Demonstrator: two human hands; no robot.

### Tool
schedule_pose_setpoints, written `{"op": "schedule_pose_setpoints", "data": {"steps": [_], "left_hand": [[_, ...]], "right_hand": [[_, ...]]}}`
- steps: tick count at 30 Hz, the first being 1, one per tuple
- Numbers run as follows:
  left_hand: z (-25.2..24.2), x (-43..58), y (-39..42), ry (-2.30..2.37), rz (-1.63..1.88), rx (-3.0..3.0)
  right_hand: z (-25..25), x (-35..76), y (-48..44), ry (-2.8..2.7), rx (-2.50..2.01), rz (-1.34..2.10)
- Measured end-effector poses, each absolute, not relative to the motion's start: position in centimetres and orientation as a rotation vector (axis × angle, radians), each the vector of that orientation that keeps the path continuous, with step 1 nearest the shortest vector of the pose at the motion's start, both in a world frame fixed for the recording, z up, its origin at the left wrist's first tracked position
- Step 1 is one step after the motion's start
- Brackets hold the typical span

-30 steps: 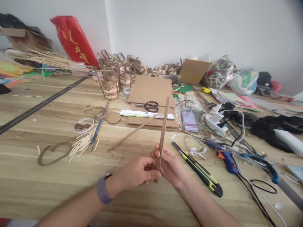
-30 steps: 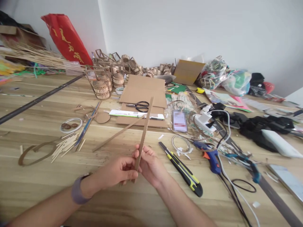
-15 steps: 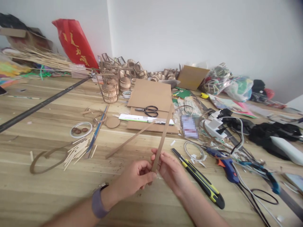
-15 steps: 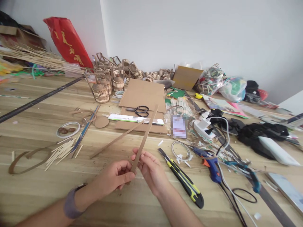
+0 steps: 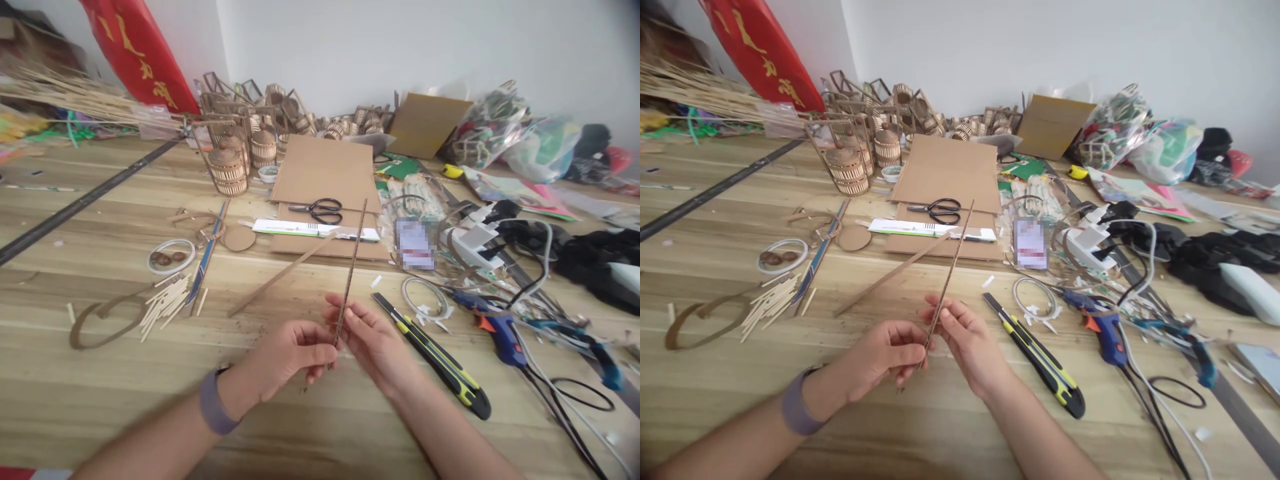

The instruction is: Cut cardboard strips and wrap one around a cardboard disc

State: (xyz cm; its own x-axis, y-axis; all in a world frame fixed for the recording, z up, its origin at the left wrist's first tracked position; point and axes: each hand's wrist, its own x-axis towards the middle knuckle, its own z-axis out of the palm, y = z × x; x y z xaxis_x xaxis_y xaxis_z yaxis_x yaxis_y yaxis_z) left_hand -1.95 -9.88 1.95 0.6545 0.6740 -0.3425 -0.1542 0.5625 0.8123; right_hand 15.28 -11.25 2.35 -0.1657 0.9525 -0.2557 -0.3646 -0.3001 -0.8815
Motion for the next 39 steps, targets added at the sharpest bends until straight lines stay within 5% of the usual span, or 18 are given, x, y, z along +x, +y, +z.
{"op": "schedule_pose_setpoints", "data": {"steps": [6, 14, 26, 39], "left_hand": [[2.5, -2.1, -9.2, 0.794, 0.738, 0.770], [2.6, -2.3, -8.7, 0.868, 0.799, 0.678], [2.7, -2.0, -9.3, 0.939, 0.854, 0.757], [2.3, -2.0, -9.8, 1.029, 0.871, 0.951]], "right_hand": [[1.4, 15.4, -11.6, -1.381, -1.399, 1.043], [2.7, 14.8, -12.4, -1.853, -1.258, 0.515], [2.5, 14.7, -12.6, -1.890, -1.258, 0.457], [3.1, 14.8, -12.1, -1.768, -1.459, 0.787]]}}
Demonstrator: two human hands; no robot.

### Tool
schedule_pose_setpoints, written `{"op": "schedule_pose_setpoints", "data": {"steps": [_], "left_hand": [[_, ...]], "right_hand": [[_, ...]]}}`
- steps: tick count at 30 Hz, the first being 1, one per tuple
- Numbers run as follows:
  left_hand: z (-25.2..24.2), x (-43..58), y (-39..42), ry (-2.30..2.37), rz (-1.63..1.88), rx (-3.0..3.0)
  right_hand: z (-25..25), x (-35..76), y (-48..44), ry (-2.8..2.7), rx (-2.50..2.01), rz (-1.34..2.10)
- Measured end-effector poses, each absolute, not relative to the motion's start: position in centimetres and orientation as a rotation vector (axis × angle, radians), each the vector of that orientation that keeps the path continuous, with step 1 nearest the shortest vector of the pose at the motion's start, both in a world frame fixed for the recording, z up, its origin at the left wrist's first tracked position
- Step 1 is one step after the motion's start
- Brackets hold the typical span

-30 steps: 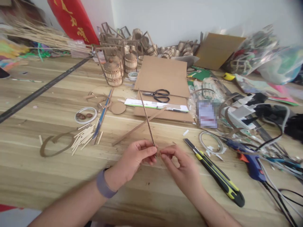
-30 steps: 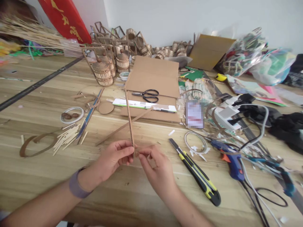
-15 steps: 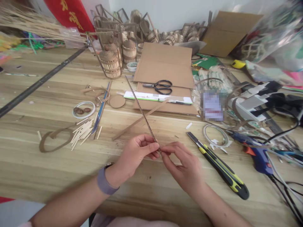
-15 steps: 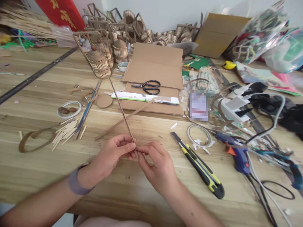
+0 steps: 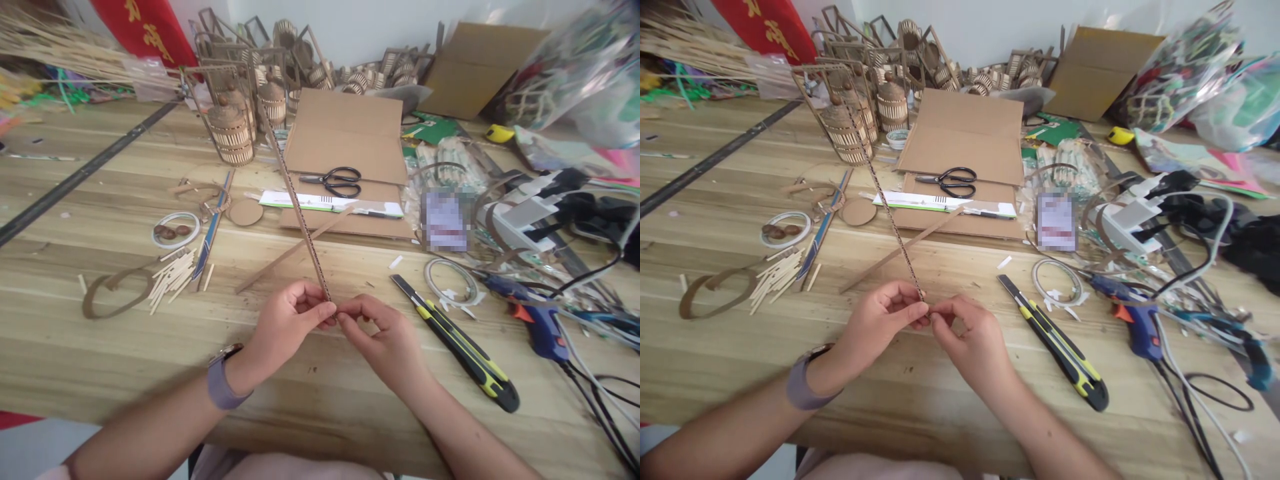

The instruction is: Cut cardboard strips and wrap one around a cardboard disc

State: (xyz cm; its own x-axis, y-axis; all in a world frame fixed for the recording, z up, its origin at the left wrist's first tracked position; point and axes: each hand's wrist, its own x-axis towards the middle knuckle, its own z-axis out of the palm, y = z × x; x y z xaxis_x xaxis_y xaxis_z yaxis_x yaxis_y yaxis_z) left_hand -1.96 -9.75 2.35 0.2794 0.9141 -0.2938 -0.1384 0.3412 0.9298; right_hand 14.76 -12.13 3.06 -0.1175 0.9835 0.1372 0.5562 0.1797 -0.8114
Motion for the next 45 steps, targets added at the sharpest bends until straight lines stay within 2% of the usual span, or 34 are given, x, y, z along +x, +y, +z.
{"op": "schedule_pose_setpoints", "data": {"steps": [18, 45], "left_hand": [[2.4, -2.0, -9.9, 1.035, 0.843, 0.972], [2.1, -1.9, -9.8, 0.982, 0.835, 0.919]], "right_hand": [[2.7, 15.1, -11.8, -1.749, -1.562, 1.003], [1.6, 14.9, -12.3, -2.054, -1.405, 0.541]]}}
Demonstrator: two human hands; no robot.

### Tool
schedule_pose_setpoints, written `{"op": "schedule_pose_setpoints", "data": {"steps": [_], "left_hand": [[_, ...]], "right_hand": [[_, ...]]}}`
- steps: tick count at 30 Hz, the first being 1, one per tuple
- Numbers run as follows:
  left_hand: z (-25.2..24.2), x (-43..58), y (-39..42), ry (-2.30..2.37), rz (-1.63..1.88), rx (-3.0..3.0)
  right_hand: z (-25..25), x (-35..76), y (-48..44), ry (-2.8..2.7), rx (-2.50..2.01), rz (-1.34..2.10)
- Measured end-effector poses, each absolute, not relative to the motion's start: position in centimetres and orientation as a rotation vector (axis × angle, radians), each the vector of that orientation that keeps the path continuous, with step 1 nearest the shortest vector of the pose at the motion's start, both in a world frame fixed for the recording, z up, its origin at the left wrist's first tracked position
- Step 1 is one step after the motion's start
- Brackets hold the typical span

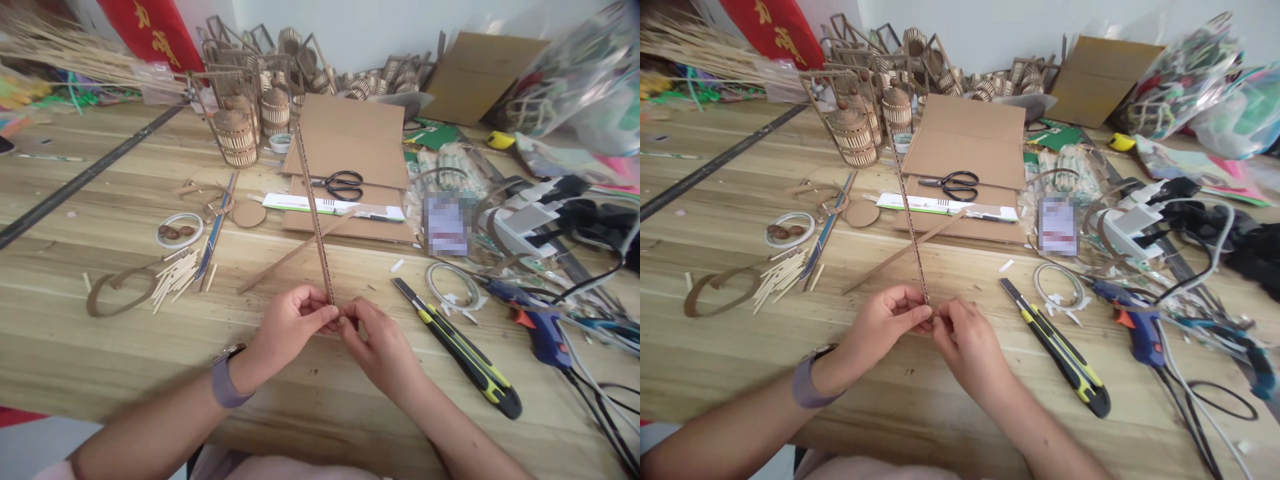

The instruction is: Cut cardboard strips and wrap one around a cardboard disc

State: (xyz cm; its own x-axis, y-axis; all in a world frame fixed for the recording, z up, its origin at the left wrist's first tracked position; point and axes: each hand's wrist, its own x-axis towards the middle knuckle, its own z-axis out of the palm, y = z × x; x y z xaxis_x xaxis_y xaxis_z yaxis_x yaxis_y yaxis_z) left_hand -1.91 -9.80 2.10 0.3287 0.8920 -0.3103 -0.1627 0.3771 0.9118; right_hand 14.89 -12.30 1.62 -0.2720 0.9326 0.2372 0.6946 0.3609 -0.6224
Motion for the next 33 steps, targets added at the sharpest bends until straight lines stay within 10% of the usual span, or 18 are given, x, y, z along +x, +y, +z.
{"op": "schedule_pose_setpoints", "data": {"steps": [33], "left_hand": [[1.7, -2.2, -10.9, 1.240, 0.882, 1.949]], "right_hand": [[1.2, 14.8, -12.3, -2.080, -1.377, 0.346]]}}
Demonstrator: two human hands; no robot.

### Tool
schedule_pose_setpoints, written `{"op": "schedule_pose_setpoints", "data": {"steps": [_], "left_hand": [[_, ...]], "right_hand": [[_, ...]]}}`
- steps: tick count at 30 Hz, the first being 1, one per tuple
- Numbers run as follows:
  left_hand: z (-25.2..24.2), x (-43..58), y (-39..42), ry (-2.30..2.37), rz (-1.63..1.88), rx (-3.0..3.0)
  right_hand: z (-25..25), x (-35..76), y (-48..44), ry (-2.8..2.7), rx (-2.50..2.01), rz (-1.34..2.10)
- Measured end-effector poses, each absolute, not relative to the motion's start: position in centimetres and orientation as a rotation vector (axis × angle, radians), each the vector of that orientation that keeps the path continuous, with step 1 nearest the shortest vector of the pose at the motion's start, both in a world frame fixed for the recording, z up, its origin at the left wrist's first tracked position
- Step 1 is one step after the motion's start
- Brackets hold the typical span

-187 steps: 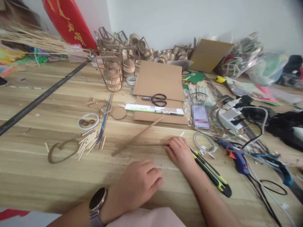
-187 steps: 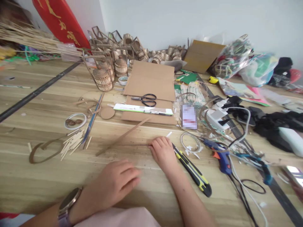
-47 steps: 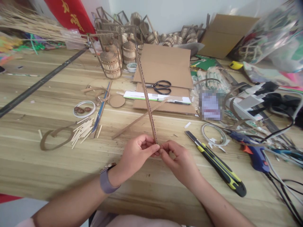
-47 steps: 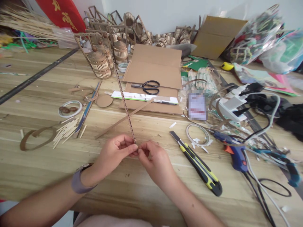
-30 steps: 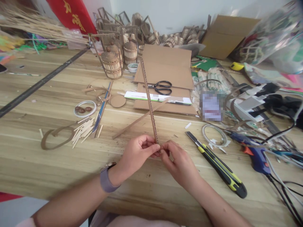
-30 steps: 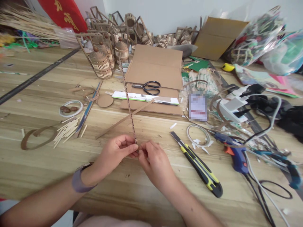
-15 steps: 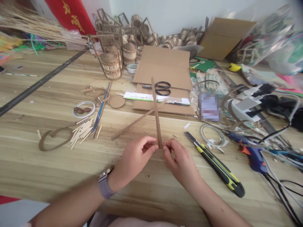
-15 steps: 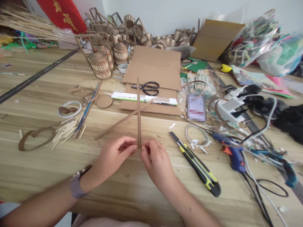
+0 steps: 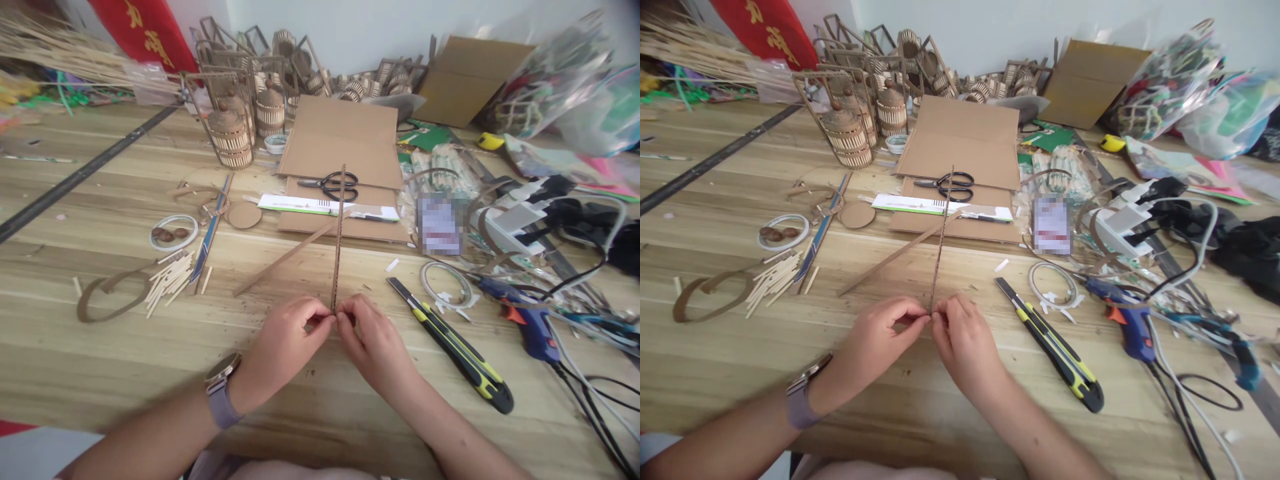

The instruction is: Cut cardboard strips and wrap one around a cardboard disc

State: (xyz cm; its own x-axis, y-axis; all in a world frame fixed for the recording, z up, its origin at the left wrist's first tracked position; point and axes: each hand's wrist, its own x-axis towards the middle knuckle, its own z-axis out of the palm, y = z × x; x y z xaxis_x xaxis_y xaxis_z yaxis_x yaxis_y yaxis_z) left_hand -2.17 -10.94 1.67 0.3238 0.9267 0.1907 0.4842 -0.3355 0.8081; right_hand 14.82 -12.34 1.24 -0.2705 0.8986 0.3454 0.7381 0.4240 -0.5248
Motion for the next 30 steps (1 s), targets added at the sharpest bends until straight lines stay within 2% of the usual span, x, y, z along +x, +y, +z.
{"op": "schedule_pose_setpoints", "data": {"steps": [6, 15, 30], "left_hand": [[1.69, -1.74, -11.03, 1.280, 0.885, 1.866], [2.15, -1.87, -10.53, 1.199, 0.775, 1.304], [2.06, -1.84, -11.19, 1.293, 0.790, 1.748]], "right_hand": [[0.87, 14.64, -12.46, -2.104, -1.362, 0.216], [1.32, 14.32, -12.70, -2.115, -1.355, 0.116], [1.46, 14.26, -12.82, -2.146, -1.309, 0.144]]}}
